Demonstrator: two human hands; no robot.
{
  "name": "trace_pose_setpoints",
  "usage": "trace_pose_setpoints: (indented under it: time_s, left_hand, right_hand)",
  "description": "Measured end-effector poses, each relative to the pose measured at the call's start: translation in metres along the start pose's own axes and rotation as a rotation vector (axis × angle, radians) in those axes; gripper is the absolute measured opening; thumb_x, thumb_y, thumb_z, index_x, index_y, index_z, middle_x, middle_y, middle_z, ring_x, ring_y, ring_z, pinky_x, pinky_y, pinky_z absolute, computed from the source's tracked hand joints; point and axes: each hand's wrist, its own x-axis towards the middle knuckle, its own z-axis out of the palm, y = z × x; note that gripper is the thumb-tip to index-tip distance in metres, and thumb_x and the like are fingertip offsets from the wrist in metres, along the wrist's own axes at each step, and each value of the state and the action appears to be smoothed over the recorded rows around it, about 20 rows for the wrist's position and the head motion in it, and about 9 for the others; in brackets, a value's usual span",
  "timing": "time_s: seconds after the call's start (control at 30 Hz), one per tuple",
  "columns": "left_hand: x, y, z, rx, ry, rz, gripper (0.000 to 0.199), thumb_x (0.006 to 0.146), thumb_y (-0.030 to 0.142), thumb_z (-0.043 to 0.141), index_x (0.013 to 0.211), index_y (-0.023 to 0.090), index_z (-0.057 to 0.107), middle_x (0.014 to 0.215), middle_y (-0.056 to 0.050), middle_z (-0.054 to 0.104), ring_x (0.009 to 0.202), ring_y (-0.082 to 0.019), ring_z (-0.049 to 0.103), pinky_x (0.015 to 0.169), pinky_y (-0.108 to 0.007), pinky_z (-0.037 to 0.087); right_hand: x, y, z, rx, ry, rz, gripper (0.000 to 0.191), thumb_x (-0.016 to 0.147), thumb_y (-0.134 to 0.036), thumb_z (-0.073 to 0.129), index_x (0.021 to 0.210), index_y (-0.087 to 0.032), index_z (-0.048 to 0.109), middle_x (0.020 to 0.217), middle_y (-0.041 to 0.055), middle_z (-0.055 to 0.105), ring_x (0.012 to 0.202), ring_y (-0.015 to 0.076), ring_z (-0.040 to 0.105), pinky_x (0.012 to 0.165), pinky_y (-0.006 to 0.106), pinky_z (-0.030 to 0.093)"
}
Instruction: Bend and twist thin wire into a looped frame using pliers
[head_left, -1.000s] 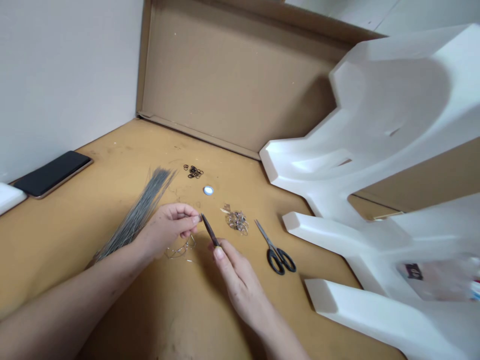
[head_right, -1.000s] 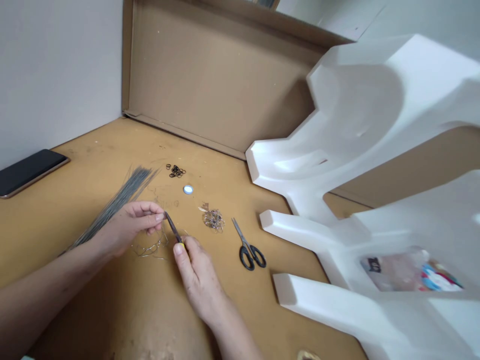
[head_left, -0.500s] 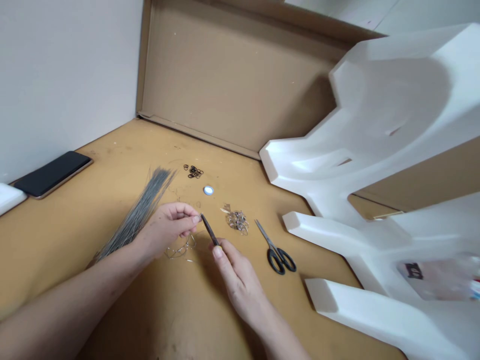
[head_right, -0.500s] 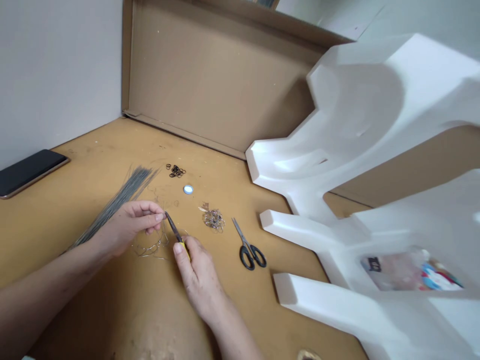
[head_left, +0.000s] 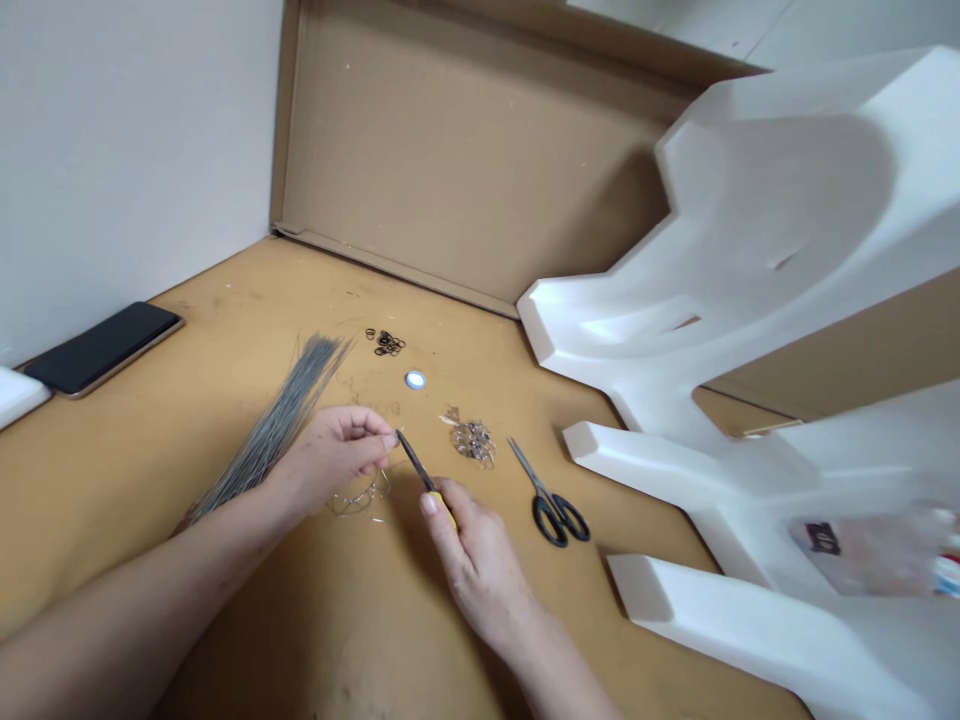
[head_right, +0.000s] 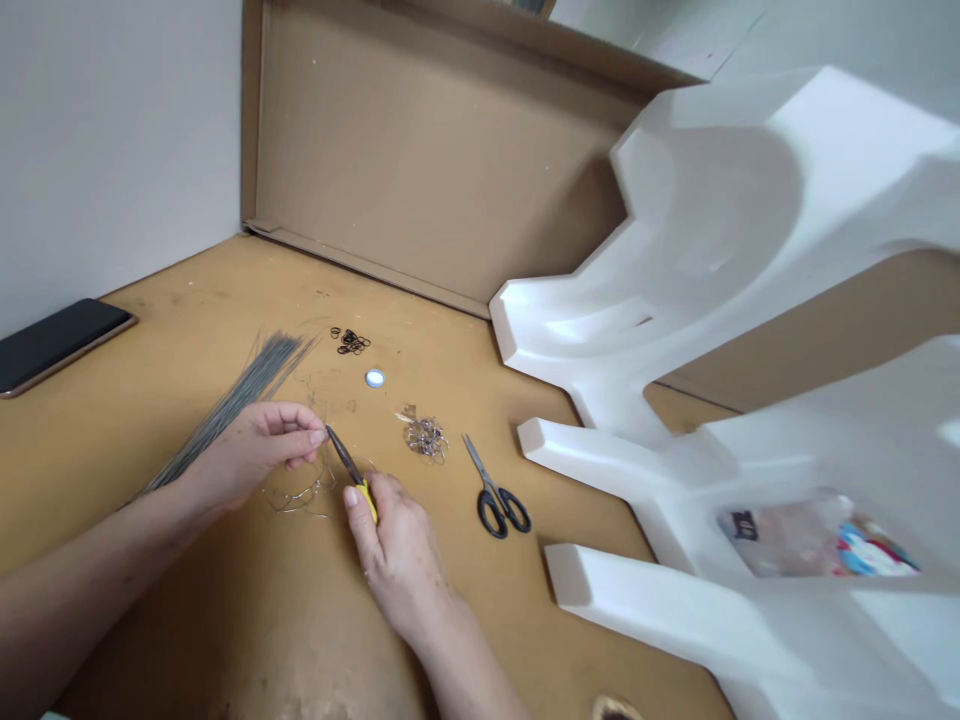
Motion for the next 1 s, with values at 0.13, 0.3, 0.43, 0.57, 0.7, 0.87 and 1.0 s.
trace_pose_setpoints:
  time_s: [0.13,0.3,0.43,0.57,0.7,0.87,1.0]
  left_hand:
    - [-0.0003,0.0008,0.0,-0.002,-0.003,-0.008,0.013,0.058,0.029,0.06,0.057,0.017,0.055,0.049,0.004,0.054,0.046,-0.007,0.041,0.048,-0.021,0.034]
    - [0.0003,-0.001,-0.0004,0.001,-0.011,0.01,0.012,0.059,0.028,0.059,0.057,0.017,0.056,0.05,0.003,0.054,0.047,-0.007,0.043,0.048,-0.021,0.034]
    - [0.0013,-0.0034,-0.0012,0.004,-0.02,0.035,0.012,0.06,0.027,0.059,0.057,0.017,0.056,0.05,0.003,0.053,0.048,-0.008,0.043,0.049,-0.021,0.035]
    - [0.0023,-0.0049,-0.0022,0.004,-0.027,0.057,0.011,0.06,0.027,0.059,0.058,0.017,0.056,0.05,0.003,0.054,0.049,-0.008,0.044,0.05,-0.021,0.035]
    - [0.0022,-0.0042,-0.0029,-0.004,-0.043,0.078,0.011,0.06,0.027,0.059,0.058,0.016,0.056,0.051,0.003,0.054,0.05,-0.007,0.045,0.051,-0.021,0.036]
    - [0.0022,-0.0043,-0.0025,-0.019,-0.054,0.102,0.012,0.06,0.026,0.06,0.057,0.016,0.055,0.05,0.003,0.054,0.049,-0.007,0.044,0.05,-0.021,0.036]
    - [0.0037,-0.0069,-0.0027,-0.03,-0.063,0.116,0.012,0.062,0.026,0.059,0.057,0.016,0.056,0.052,0.003,0.056,0.05,-0.007,0.046,0.051,-0.021,0.037]
  right_hand:
    - [0.0005,-0.0005,0.0004,-0.01,0.015,-0.008,0.035,0.088,-0.042,0.025,0.067,-0.02,0.042,0.06,0.0011,0.05,0.053,0.0132,0.046,0.051,0.024,0.035]
    - [0.0013,-0.0031,0.0,-0.009,-0.001,0.023,0.035,0.088,-0.043,0.025,0.064,-0.021,0.037,0.056,-0.0004,0.045,0.05,0.0131,0.042,0.05,0.025,0.033]
    - [0.0009,-0.0058,-0.0009,0.05,-0.006,0.015,0.036,0.088,-0.044,0.024,0.061,-0.022,0.034,0.055,-0.0012,0.042,0.05,0.0128,0.04,0.049,0.025,0.032]
    - [0.0003,-0.0064,-0.0012,0.099,-0.009,0.013,0.036,0.088,-0.044,0.025,0.06,-0.022,0.032,0.055,-0.0019,0.039,0.05,0.0126,0.039,0.049,0.025,0.031]
    - [0.0001,-0.0069,-0.0012,0.142,-0.015,0.013,0.038,0.088,-0.046,0.024,0.059,-0.022,0.032,0.054,-0.0027,0.037,0.049,0.0121,0.037,0.049,0.025,0.03]
    - [-0.0003,-0.0083,-0.001,0.196,-0.015,0.0,0.041,0.088,-0.047,0.023,0.059,-0.021,0.036,0.053,-0.003,0.037,0.048,0.0116,0.037,0.048,0.025,0.031]
    - [-0.0005,-0.0077,-0.0006,0.235,-0.011,0.019,0.043,0.088,-0.049,0.025,0.059,-0.021,0.038,0.053,-0.0028,0.038,0.049,0.0114,0.038,0.048,0.024,0.031]
